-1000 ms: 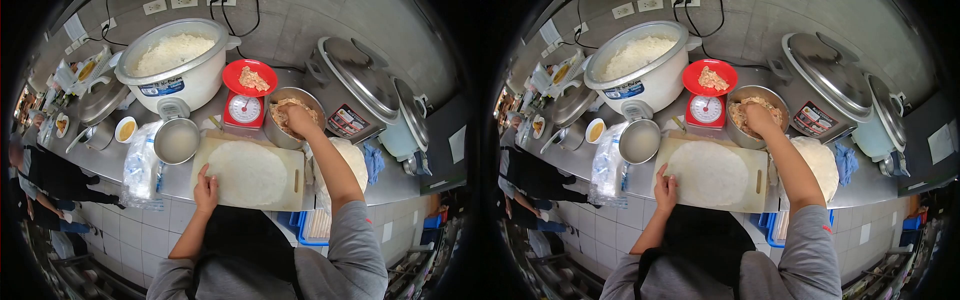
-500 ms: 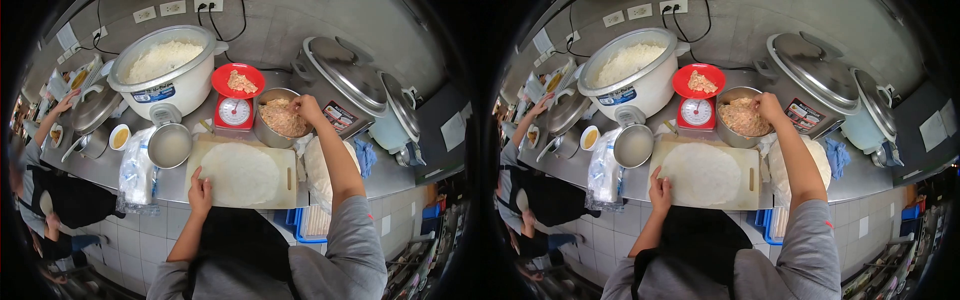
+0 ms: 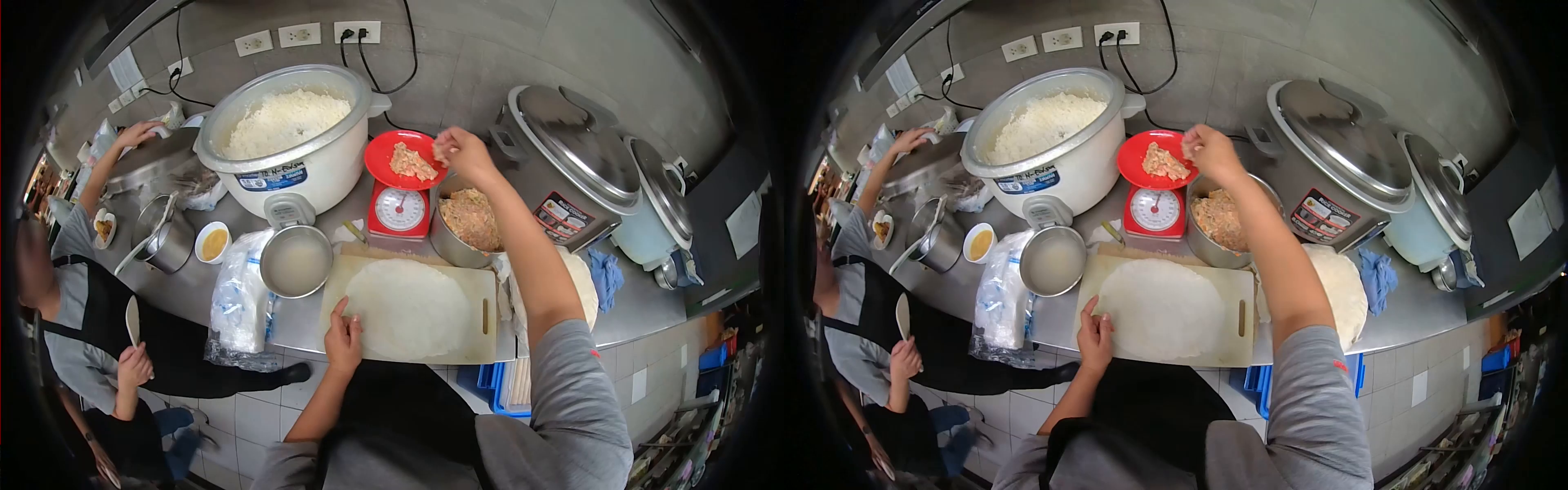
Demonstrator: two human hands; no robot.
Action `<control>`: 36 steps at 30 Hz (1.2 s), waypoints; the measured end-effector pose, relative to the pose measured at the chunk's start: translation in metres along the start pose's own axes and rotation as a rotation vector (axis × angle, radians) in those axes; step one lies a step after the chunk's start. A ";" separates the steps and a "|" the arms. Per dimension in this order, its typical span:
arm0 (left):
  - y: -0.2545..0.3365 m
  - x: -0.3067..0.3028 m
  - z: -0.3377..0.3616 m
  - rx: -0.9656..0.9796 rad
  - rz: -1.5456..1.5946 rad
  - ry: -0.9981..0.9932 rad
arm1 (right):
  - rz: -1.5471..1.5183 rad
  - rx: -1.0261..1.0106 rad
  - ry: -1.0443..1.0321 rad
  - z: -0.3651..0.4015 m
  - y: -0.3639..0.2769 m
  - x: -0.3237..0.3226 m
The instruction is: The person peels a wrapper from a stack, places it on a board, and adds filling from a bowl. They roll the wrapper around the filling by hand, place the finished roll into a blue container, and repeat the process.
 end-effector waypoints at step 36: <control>0.063 0.096 -0.028 0.545 -0.119 -0.631 | -0.081 0.009 -0.156 0.289 0.080 0.080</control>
Point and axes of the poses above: each hand's wrist, its own z-axis away from the middle knuckle, its own x-axis out of the palm, y = z × x, the point moved 8 cm from there along -z, towards the middle knuckle, and after that the axes turned 7 degrees about x, right-handed, at the moved point
